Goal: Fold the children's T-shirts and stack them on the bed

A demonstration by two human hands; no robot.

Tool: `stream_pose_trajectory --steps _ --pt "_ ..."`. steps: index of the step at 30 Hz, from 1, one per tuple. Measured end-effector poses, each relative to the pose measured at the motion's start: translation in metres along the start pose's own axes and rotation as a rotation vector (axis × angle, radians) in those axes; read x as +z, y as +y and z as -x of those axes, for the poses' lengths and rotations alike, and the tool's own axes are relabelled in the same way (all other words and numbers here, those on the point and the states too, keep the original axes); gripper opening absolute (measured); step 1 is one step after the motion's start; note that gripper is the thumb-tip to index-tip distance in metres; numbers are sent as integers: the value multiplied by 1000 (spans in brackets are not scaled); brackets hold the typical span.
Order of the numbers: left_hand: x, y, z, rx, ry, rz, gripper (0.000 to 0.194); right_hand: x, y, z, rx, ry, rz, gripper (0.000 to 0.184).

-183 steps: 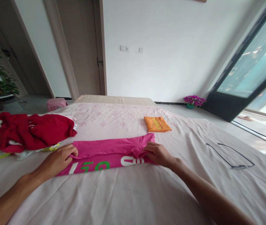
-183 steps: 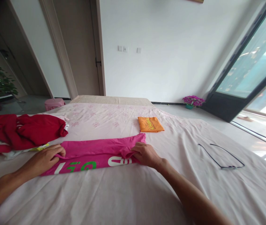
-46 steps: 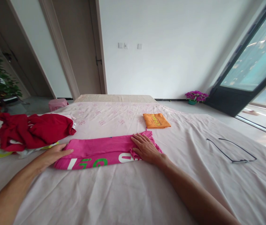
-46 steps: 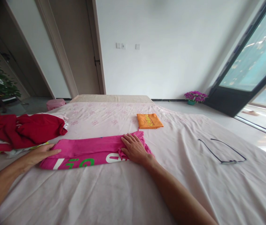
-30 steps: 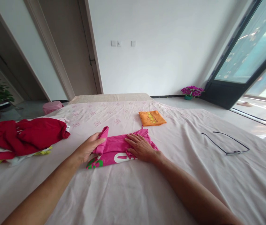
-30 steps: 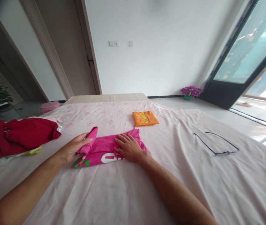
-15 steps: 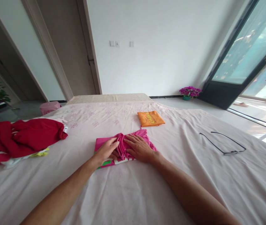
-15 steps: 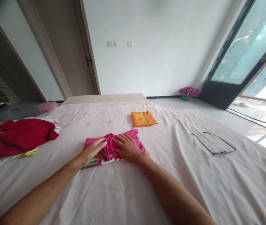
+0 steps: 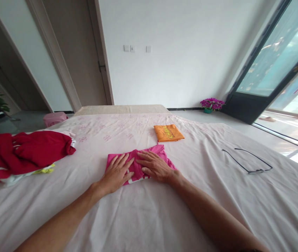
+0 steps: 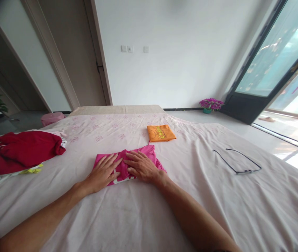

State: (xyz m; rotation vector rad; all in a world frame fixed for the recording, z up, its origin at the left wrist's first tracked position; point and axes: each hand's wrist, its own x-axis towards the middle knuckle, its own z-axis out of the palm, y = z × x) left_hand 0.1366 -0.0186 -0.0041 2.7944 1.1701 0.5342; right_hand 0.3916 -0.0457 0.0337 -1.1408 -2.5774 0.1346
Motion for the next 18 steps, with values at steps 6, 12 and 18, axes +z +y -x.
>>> stream_pose_trajectory --steps 6,12,18 --pt "-2 -32 8 -422 246 255 61 -4 -2 0 5 53 -67 49" --pt "-44 -31 28 -808 117 1080 74 -3 -2 -1 86 121 -93 46" --pt "-58 -14 26 -864 -34 1364 50 3 3 -1 82 207 -135 37"
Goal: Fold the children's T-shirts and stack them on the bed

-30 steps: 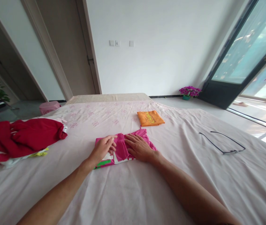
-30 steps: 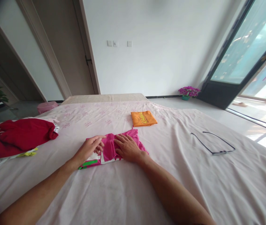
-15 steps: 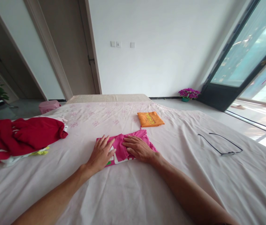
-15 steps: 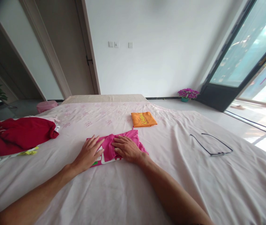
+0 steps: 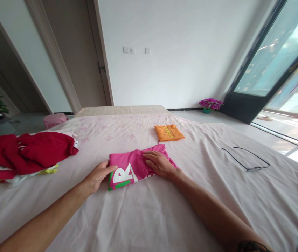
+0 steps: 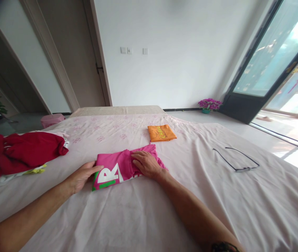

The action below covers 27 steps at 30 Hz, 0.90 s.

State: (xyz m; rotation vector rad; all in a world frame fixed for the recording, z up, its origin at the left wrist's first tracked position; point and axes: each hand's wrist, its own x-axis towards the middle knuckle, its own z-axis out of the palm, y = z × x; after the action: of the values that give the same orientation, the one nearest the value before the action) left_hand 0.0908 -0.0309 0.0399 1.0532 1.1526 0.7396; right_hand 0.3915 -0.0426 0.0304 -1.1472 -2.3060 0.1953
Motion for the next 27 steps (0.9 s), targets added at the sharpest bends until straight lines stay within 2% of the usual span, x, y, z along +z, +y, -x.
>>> stream_pose_trajectory --steps 3,6,11,16,18,21,23,27 --pt "-9 1 -4 32 54 68 35 -1 -3 -2 8 46 12 33" --pt "-29 8 1 69 59 110 32 -1 -17 -10 17 38 28 29" --pt "-61 26 18 96 90 113 36 8 -57 -38 -122 -61 45 29" --pt "-75 28 22 103 81 135 30 37 -82 -59 -160 -201 192 22" --pt "-73 30 21 111 76 146 27 47 -85 -63 -188 -224 257 19" --pt "-60 39 22 126 92 165 24 51 -84 -66 -224 -265 301 12" --pt "-46 49 24 138 108 176 23 46 -82 -67 -231 -283 297 11" --pt "-19 66 28 165 113 190 26 33 -76 -64 -212 -236 279 13"
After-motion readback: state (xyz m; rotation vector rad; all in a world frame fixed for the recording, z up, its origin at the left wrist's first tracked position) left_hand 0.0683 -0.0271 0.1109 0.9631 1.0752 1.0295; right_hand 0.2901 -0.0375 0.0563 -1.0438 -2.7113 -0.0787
